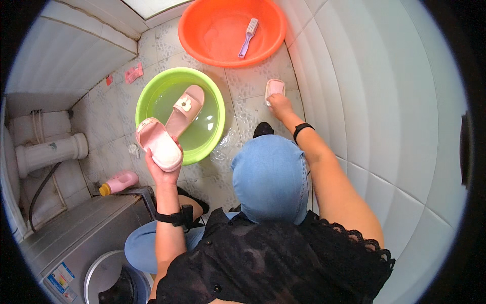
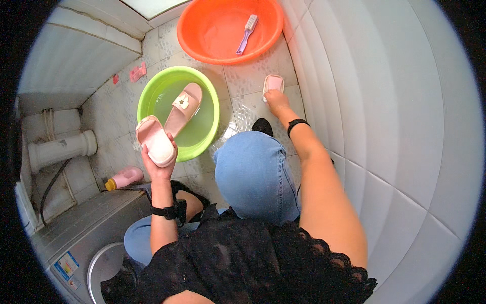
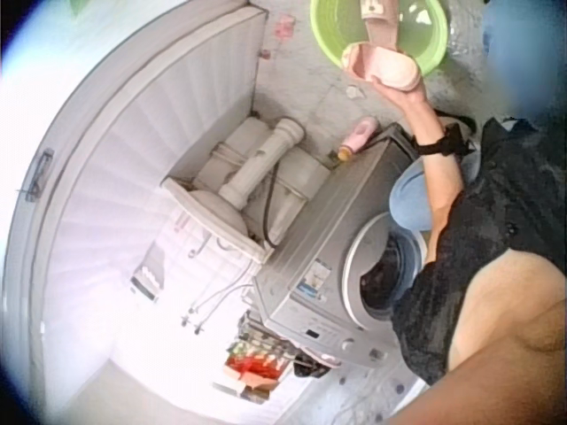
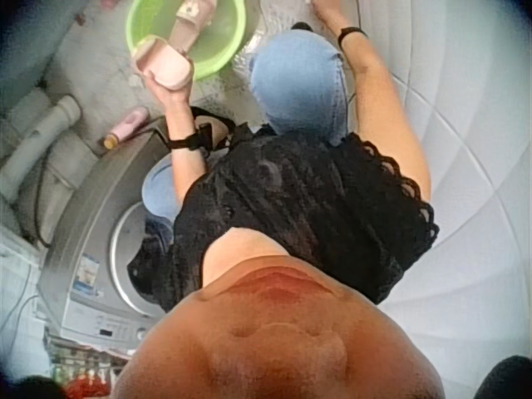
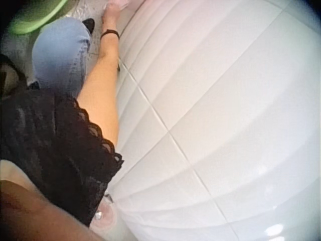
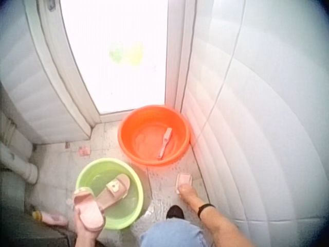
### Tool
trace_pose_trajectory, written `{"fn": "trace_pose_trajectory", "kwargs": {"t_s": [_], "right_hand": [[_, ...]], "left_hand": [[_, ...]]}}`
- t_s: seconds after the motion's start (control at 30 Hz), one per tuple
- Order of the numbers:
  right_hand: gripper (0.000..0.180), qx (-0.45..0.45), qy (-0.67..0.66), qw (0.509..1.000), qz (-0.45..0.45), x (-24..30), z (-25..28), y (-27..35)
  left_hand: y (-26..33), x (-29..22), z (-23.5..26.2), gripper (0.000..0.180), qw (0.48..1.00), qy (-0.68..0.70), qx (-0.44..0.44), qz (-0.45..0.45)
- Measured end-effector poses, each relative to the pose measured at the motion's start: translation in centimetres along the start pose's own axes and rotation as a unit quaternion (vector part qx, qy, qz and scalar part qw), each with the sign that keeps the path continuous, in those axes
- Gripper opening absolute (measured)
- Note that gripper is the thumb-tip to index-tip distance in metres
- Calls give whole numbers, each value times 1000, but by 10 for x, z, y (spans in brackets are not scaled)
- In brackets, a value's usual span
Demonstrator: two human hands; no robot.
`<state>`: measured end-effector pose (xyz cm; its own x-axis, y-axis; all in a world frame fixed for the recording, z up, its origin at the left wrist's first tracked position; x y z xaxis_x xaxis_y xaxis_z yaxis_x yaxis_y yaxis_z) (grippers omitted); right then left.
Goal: The person washes yellow sandals and pink sandals using a cloth and soapy water in a bucket.
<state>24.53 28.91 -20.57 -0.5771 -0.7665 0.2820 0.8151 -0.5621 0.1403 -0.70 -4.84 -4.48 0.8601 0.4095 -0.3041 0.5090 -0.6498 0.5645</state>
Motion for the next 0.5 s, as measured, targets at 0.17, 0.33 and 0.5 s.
{"fn": "trace_pose_trajectory", "kwargs": {"t_s": [0.17, 0.33, 0.5], "right_hand": [[34, -224, -149, 962, -51, -4, 64, -6], [51, -84, -17, 996, 0, 13, 27, -3], [52, -74, 98, 992, 15, 8, -7, 7]], "left_hand": [[2, -1, -1, 65, 1000, 15, -10, -6], [1, -1, 1, 66, 1000, 6, 0, 8], [-4, 4, 2, 67, 1000, 25, 0, 12]]}}
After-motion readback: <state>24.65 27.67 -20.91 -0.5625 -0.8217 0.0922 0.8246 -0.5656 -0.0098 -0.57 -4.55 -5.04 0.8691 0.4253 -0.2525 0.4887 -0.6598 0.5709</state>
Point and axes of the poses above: each hand's wrist, its own y-axis away from the middle knuckle, its own z-axis out of the back of the hand, x = y × z, the point moved 8 cm from there along -y, towards the middle knuckle, and after that the axes turned 4 degrees about x, right-handed, at the moved point
